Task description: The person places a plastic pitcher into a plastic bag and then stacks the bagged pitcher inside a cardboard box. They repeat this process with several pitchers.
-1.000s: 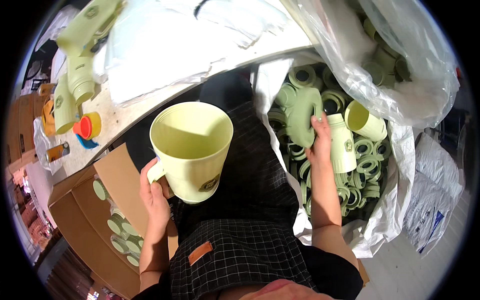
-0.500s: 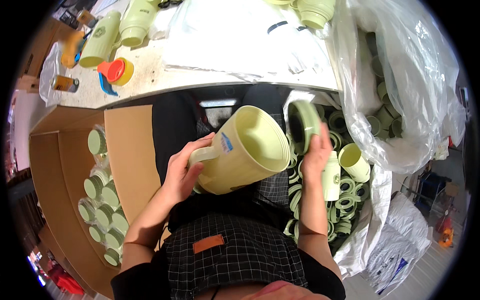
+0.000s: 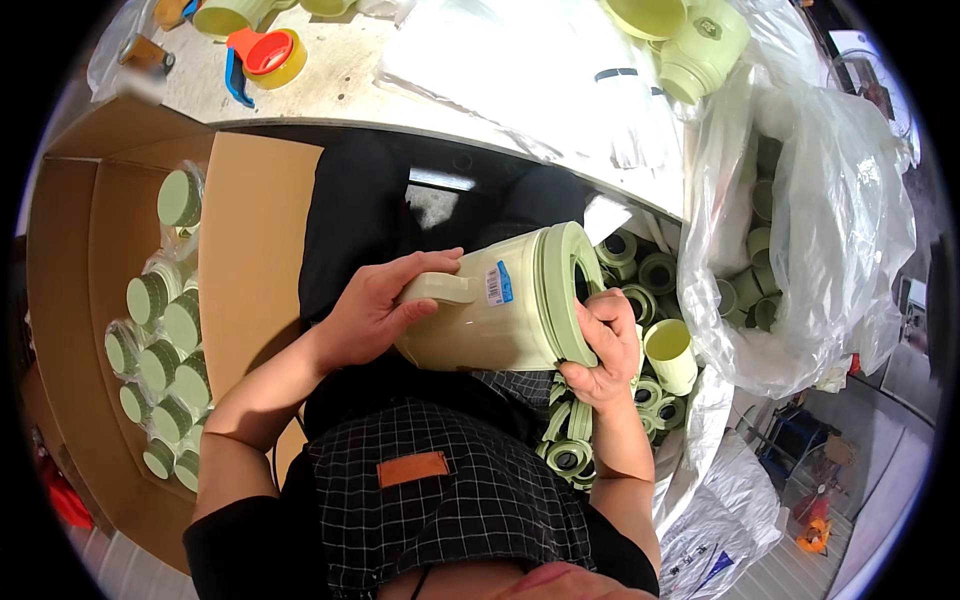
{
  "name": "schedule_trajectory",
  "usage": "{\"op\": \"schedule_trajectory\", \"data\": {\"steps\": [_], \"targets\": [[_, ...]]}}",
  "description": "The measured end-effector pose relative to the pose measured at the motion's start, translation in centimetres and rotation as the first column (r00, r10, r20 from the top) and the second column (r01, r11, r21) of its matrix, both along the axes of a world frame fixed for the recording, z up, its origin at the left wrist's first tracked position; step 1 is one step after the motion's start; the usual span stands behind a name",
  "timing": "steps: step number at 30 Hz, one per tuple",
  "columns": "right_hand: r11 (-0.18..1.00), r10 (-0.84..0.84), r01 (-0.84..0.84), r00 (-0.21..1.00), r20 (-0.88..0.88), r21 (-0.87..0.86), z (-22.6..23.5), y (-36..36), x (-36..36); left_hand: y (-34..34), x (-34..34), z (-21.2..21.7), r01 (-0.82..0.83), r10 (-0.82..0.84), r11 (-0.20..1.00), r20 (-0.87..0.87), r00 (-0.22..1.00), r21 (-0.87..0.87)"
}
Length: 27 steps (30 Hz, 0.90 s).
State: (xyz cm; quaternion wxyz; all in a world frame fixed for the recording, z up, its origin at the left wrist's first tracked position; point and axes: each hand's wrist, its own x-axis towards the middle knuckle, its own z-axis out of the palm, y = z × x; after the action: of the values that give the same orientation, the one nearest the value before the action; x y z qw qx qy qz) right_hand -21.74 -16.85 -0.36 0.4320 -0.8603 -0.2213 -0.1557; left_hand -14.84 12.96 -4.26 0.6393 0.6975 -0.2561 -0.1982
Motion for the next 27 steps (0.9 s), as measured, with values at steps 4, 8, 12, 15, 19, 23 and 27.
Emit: {"op": "schedule_trajectory", "data": {"steps": [4,8,12,15,19,23,27], "targets": [[0.996,-0.090,0.091,0.993,-0.075,0.009,1.0,1.2,0.2,-0.7,-1.7,0.7,-0.029,0.029,0.984,0.004,1.000,0.176],[0.963,-0.234,0.271,0.854,-0.465,0.012,1.6,1.5,4.0,-3.9,-5.7,3.5,-0.053,-0.007,0.924,0.154,0.988,0.379],[0.958,0.006,-0.048,0.989,-0.149,-0.282,4.7,2.6,2.0,1.2,-0.1,0.3,-0.057,0.051,0.982,0.039,0.998,0.179],[0.982,-0.142,0.100,0.951,-0.275,-0.161,2.8,1.5,2.9,-1.9,-3.6,2.2,-0.157,0.104,0.897,0.147,0.984,0.413],[0.984,-0.180,0.159,0.897,-0.405,-0.085,1.8,1.8,3.8,-1.6,-1.4,2.6,-0.040,0.036,0.914,0.015,0.999,0.404],[0.979,-0.201,0.174,0.899,-0.388,-0.104,2.2,2.2,3.9,-5.5,4.3,2.2,0.036,0.000,0.930,-0.097,0.995,0.366],[0.979,-0.206,0.188,0.909,-0.363,-0.082,2.0,1.9,3.2,-7.0,7.8,-1.1,0.241,-0.124,0.897,-0.311,0.942,0.371]]}}
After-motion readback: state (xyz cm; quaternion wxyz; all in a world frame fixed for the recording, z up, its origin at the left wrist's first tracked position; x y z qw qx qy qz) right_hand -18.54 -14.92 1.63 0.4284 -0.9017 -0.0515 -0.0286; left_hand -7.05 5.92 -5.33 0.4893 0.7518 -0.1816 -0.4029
